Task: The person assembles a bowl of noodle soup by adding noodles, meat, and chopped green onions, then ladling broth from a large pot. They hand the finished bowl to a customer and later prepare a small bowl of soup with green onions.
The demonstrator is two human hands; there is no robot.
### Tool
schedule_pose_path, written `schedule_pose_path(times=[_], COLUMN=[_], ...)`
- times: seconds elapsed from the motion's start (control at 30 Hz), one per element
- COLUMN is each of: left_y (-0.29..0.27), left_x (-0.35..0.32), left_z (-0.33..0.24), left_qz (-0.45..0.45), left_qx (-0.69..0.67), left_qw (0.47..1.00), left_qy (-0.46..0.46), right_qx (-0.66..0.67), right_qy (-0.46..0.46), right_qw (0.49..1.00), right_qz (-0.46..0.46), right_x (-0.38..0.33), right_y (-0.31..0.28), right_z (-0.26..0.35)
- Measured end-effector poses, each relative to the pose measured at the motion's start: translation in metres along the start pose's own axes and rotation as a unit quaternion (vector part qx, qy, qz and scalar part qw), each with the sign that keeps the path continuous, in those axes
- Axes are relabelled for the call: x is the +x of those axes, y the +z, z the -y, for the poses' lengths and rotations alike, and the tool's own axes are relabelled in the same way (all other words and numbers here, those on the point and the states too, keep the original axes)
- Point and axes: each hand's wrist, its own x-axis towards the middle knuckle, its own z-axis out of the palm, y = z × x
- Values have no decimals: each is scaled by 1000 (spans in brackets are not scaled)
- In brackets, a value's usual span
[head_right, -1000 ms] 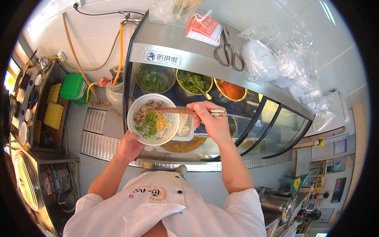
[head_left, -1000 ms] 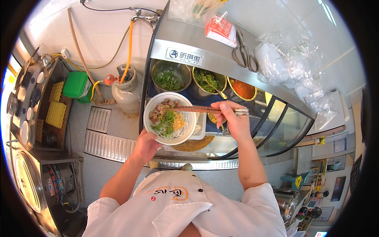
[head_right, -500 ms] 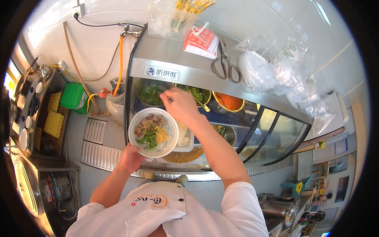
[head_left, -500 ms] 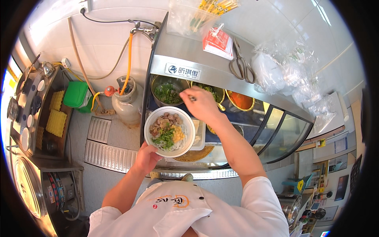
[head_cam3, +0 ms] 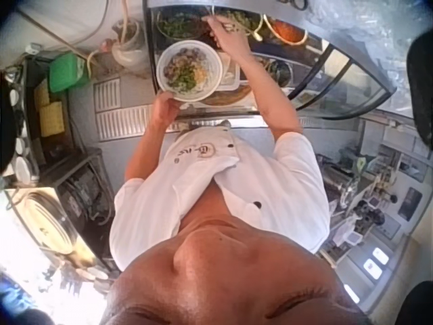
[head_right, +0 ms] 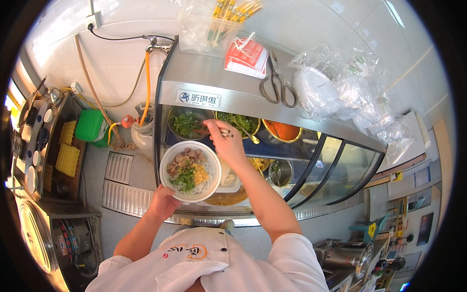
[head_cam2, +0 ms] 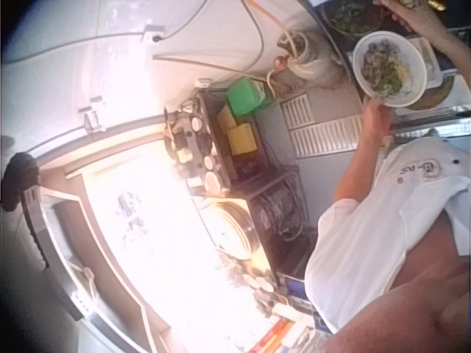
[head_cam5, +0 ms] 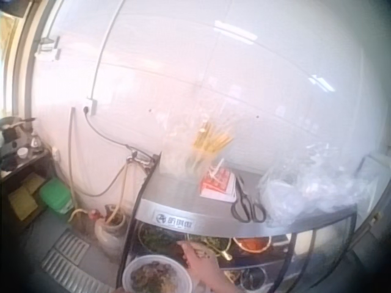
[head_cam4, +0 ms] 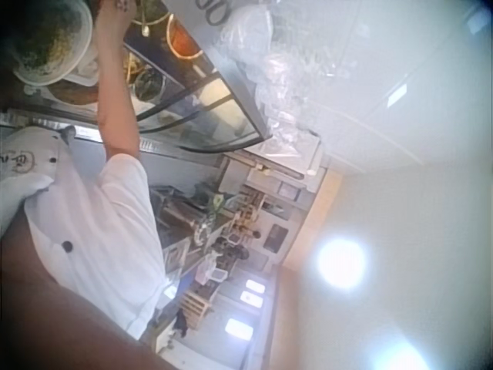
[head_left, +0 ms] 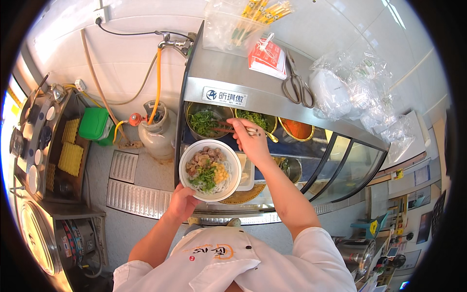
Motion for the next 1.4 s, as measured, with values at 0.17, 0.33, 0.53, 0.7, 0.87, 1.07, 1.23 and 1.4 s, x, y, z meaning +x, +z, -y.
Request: schedule_pose_path(times=[0.17,0.33,0.53,0.7,0.87,1.07,1.23,1.4], left_y=[5,18,16,11,20,14,5,7], left_x=[1,-3,-1,-4,-16,-8,-1,-4], left_z=[-2,1,3,4,13,12,19,21], left_qz=[-3,-15,-33,-21,-50,-8,1,6], left_qx=[6,-6,-6,15,-7,-9,-17,-10], left_qw=[1000,1000,999,1000,998,999,999,999], left_qy=[1,26,28,12,23,35,33,43], right_qx=[50,103,-101,-58,73,114,137,79], right_qy=[57,42,-221,-192,-69,-94,-83,-109], right_qw=[997,994,964,975,985,975,972,988], right_qz=[-10,8,-105,-99,-142,-166,-171,-80], right_x=[1,8,8,8,-10,-33,-65,-116], right_y=[-12,16,31,36,30,9,-14,-43], right_z=[-9,-28,-47,-57,-56,-36,-22,6])
